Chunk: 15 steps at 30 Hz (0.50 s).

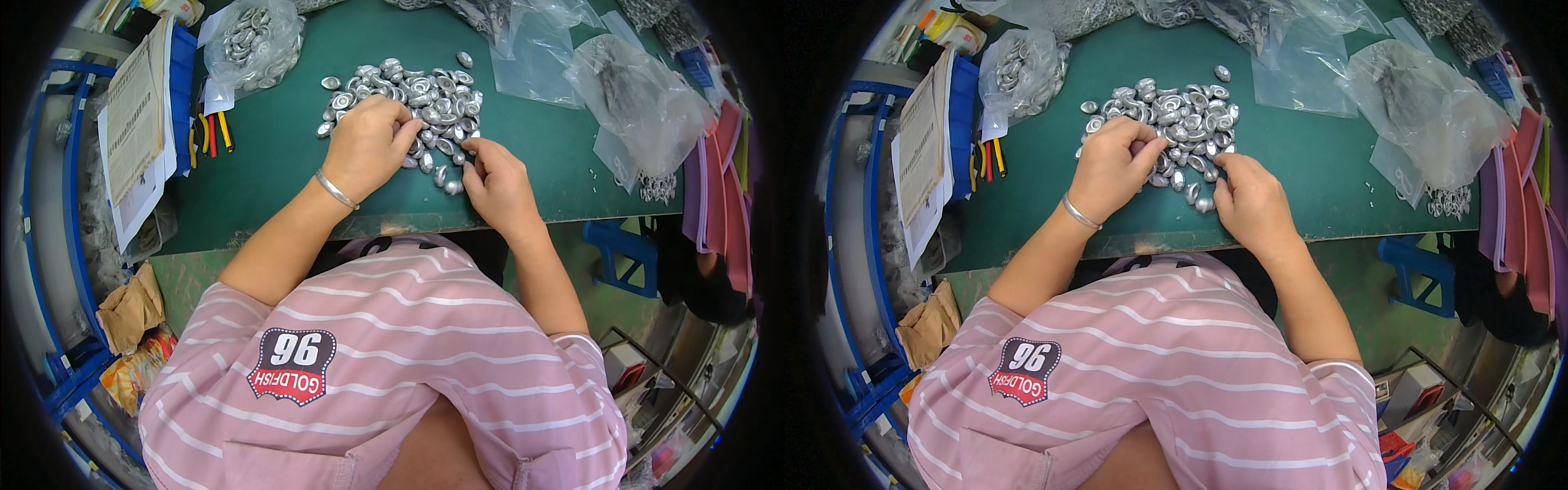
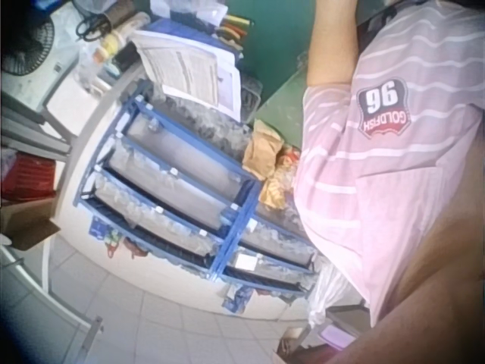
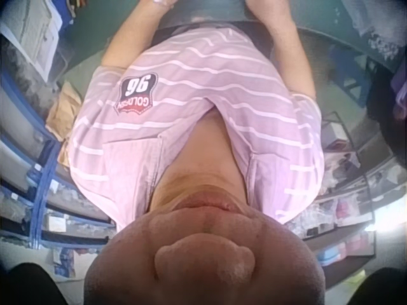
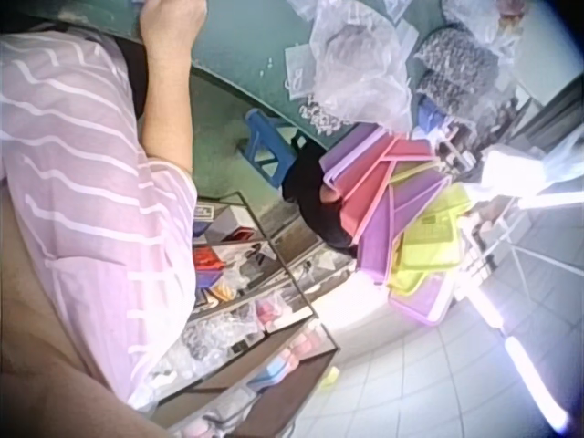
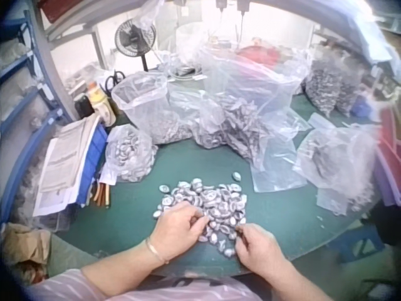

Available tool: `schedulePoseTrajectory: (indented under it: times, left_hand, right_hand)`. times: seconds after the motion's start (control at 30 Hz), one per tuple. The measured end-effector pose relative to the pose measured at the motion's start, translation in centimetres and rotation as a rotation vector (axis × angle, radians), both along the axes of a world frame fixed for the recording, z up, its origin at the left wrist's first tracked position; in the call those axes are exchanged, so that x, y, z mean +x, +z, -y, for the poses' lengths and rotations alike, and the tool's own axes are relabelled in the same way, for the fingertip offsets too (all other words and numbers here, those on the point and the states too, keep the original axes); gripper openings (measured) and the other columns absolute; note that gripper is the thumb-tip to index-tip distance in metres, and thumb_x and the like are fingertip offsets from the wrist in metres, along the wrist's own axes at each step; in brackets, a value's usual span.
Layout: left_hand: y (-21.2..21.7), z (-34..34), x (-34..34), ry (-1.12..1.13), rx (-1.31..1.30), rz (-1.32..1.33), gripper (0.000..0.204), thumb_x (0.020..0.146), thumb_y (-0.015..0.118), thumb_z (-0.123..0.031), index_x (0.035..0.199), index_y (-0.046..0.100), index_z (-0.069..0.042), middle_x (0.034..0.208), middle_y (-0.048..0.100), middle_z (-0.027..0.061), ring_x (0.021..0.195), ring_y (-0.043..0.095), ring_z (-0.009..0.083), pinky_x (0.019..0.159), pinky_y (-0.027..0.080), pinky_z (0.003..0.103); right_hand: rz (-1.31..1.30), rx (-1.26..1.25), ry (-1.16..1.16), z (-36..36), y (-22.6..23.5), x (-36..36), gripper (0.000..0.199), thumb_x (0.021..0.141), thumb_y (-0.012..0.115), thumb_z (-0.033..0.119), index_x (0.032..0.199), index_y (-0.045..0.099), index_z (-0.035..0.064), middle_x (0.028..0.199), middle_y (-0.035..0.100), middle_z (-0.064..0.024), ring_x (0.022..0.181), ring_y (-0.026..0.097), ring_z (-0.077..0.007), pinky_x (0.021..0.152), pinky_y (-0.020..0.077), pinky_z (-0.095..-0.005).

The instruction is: The person picks up metal parts from a pile on a table, turns them over, and places them into plastic bags.

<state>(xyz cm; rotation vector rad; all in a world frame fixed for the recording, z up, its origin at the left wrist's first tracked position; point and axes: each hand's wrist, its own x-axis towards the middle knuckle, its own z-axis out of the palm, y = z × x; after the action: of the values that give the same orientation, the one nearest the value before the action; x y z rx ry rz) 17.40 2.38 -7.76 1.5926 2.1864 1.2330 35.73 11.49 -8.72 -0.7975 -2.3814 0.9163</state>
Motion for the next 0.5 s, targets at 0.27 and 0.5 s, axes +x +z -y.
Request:
schedulePoseTrajectory:
  times: [0.27, 0.5]
  left_hand:
    - [1.6, 2.1, -1.0, -0.161, -0.038, 1.506, 0.017, 0.089, 0.065, -0.019, 0.09, 0.061, -0.002, 0.067, 0.049, -0.0036, 0.056, 0.04, 0.0042, 0.048, 0.032, 0.018]
    - [2.2, 2.5, -0.9, -0.164, 0.043, 1.715, 0.013, 0.09, 0.057, -0.017, 0.088, 0.057, -0.004, 0.079, 0.051, 0.0049, 0.061, 0.044, 0.0074, 0.047, 0.034, 0.017]
  right_hand:
    - [-0.04, -0.009, 0.023, 0.5, 0.0, 0.1, 0.014, 0.079, 0.064, 0.006, 0.092, 0.062, 0.0036, 0.081, 0.06, -0.0125, 0.071, 0.061, -0.0322, 0.063, 0.0494, -0.039]
    - [-0.014, 0.063, 0.097, 0.4, -0.5, -0.1, 0.013, 0.079, 0.068, 0.01, 0.086, 0.061, 0.0012, 0.079, 0.059, -0.0138, 0.072, 0.06, -0.0325, 0.062, 0.0482, -0.0397]
